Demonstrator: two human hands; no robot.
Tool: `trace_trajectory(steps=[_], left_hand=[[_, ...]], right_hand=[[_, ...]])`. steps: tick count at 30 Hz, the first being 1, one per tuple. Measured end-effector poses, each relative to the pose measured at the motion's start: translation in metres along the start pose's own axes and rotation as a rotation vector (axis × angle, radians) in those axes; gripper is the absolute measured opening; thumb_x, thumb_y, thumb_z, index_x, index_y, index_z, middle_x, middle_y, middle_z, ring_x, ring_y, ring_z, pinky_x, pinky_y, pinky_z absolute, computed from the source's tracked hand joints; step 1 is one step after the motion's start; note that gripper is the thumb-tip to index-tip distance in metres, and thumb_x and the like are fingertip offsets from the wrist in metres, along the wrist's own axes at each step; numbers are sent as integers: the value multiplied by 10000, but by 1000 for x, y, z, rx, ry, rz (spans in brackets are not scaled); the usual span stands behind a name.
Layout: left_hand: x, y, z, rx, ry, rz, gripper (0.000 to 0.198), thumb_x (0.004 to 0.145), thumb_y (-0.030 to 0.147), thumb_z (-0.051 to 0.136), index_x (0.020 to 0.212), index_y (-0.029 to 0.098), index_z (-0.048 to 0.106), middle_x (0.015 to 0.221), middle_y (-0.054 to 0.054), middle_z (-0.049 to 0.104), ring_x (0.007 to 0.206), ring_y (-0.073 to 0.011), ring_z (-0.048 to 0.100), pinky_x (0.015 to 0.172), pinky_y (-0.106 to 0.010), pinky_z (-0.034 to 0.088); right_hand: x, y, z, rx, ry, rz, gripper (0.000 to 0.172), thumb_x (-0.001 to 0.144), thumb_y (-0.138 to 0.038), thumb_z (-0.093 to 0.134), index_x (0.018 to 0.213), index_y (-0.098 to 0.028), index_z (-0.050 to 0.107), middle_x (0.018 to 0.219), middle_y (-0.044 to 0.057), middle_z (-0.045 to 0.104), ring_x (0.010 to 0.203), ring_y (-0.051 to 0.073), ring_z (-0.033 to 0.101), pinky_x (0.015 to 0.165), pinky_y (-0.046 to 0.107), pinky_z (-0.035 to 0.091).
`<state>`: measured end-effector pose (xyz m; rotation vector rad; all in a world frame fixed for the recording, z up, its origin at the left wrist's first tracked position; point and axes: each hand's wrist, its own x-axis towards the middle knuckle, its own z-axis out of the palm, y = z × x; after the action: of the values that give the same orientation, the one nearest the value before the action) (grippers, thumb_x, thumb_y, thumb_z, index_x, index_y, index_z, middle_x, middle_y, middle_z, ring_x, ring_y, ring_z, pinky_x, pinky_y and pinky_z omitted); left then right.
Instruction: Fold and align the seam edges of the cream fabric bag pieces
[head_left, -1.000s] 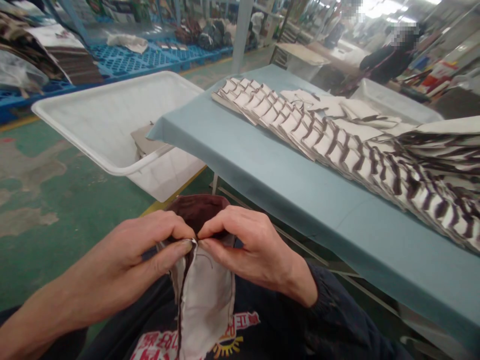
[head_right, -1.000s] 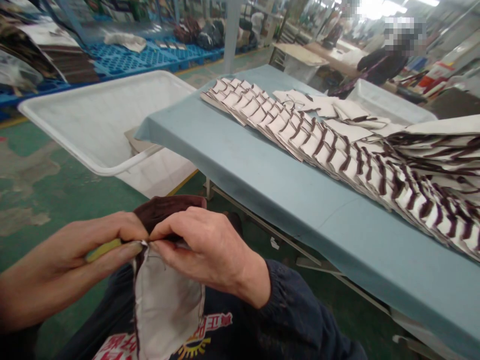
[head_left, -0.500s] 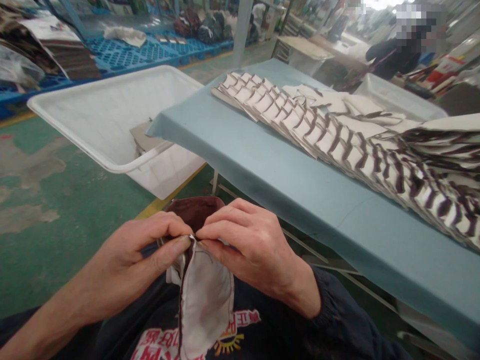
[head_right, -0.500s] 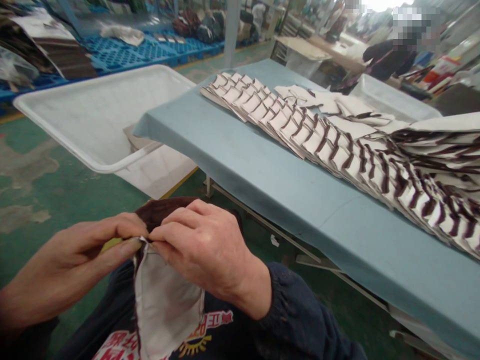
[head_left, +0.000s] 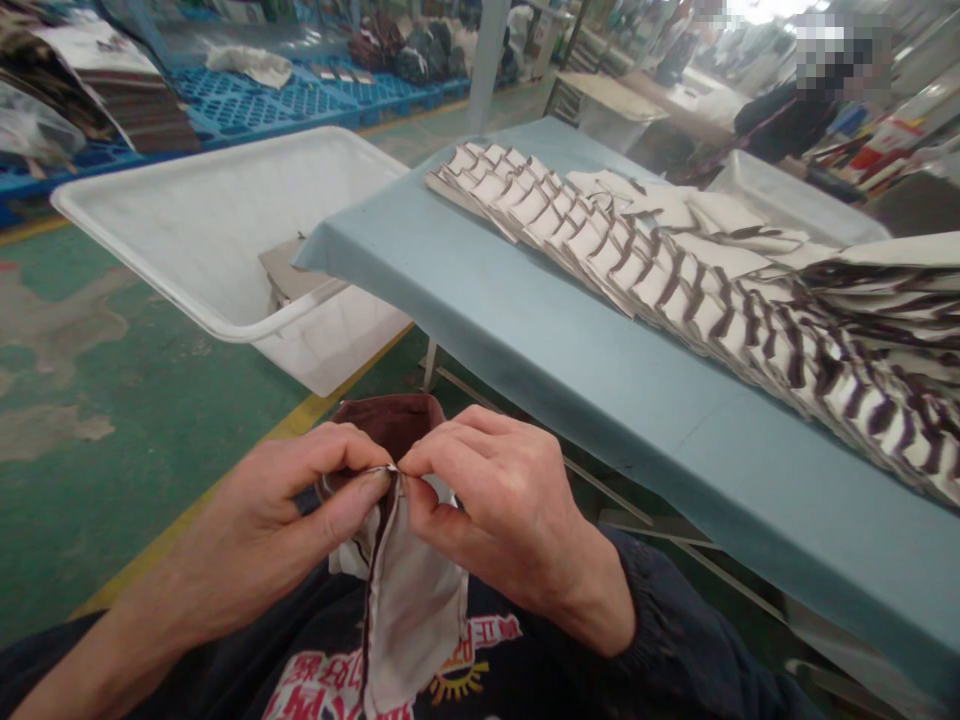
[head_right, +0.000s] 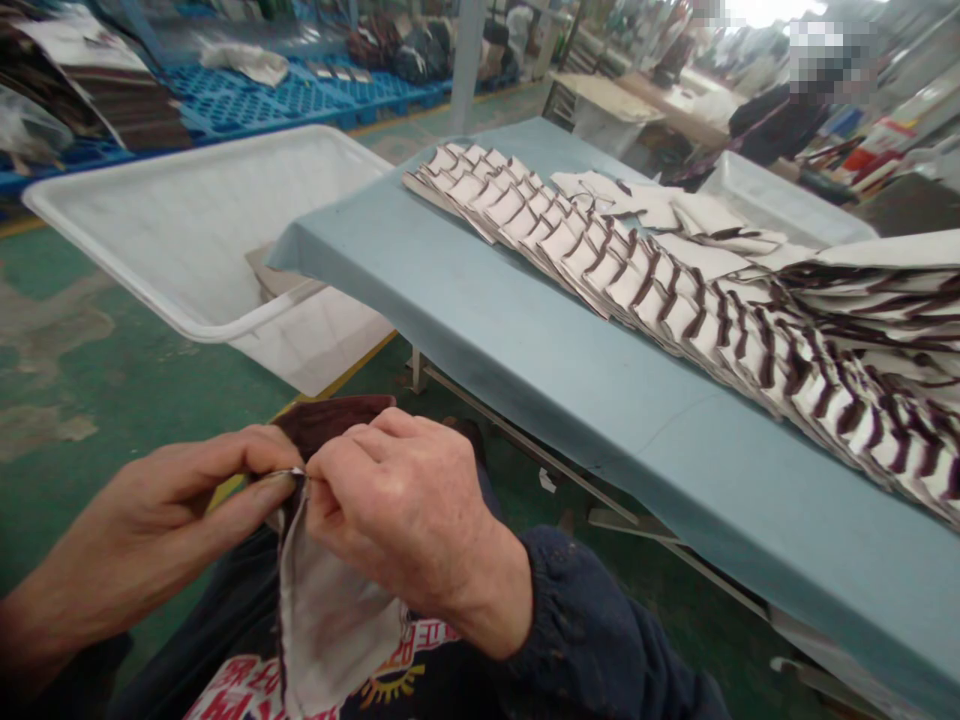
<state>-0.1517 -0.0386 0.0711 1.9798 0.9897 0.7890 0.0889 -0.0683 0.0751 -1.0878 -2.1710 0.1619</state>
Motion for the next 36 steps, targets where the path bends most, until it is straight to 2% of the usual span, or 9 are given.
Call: trace_trajectory(steps=[3, 7, 10, 14, 17, 23, 28, 32, 36], left_hand=[[2, 3, 2, -10, -5, -11, 271, 1073, 293, 670, 827, 267, 780, 733, 53, 757, 630, -152, 686, 602, -230, 510], [-2, -5, 5, -44, -49, -56, 301, 1072, 340, 663, 790, 247, 714, 682, 49, 646, 585, -141, 560, 548, -236, 430], [-7, -11, 6, -70, -108, -127, 358, 1085, 415, 657, 772, 239, 657, 671, 47, 576, 588, -137, 489, 539, -243, 386], [-8, -13, 6, -97, -155, -164, 388, 1088, 465, 661, 778, 232, 653, 682, 51, 565, 600, -129, 467, 533, -228, 369], [-7, -14, 4, -111, -204, -150, 374, 1082, 444, 674, 774, 232, 667, 665, 63, 559, 577, -120, 475, 520, -214, 376], [-10, -15, -2, -66, -119, 60, 316, 1119, 304, 707, 808, 253, 708, 700, 70, 622, 588, -114, 544, 559, -228, 405], [-13, -12, -5, -60, -197, 29, 344, 1100, 299, 670, 759, 253, 658, 657, 67, 588, 552, -117, 505, 527, -243, 389], [-16, -24, 1, -79, -245, -48, 373, 1098, 337, 629, 737, 245, 612, 641, 63, 565, 562, -117, 468, 541, -258, 356], [-13, -30, 3, -55, -250, -103, 326, 1021, 341, 632, 712, 245, 594, 608, 77, 524, 544, -109, 427, 521, -250, 316]], right_hand=[[1, 0, 1, 12, 32, -15, 236, 1020, -85, 651, 887, -241, 768, 849, -4, 890, 746, 196, 759, 752, 346, 607], [3, 3, 2, 40, 60, -28, 223, 1005, -94, 635, 886, -251, 739, 830, 5, 864, 738, 200, 731, 762, 330, 602], [3, 7, 4, 67, 44, -30, 209, 996, -103, 629, 890, -261, 717, 843, 11, 867, 764, 202, 745, 817, 335, 619], [5, 14, 9, 231, -14, -2, 146, 954, -145, 642, 888, -263, 696, 890, 22, 880, 818, 201, 787, 865, 353, 634], [10, 15, 6, 359, -113, 110, 109, 909, -181, 680, 842, -266, 664, 812, -8, 811, 752, 173, 707, 791, 322, 578], [24, 14, -12, 836, -429, 453, 74, 883, -193, 704, 844, -244, 666, 767, -64, 685, 687, 121, 590, 636, 240, 455], [24, 23, -2, 1157, -606, 572, 100, 838, -209, 754, 826, -232, 658, 769, -67, 655, 682, 112, 542, 614, 230, 472], [20, 24, 2, 1074, -581, 576, 77, 847, -221, 756, 831, -225, 681, 776, -61, 669, 697, 113, 560, 630, 230, 470], [20, 19, -3, 901, -551, 536, 77, 866, -167, 723, 834, -225, 685, 775, -62, 676, 703, 115, 582, 651, 236, 440]])
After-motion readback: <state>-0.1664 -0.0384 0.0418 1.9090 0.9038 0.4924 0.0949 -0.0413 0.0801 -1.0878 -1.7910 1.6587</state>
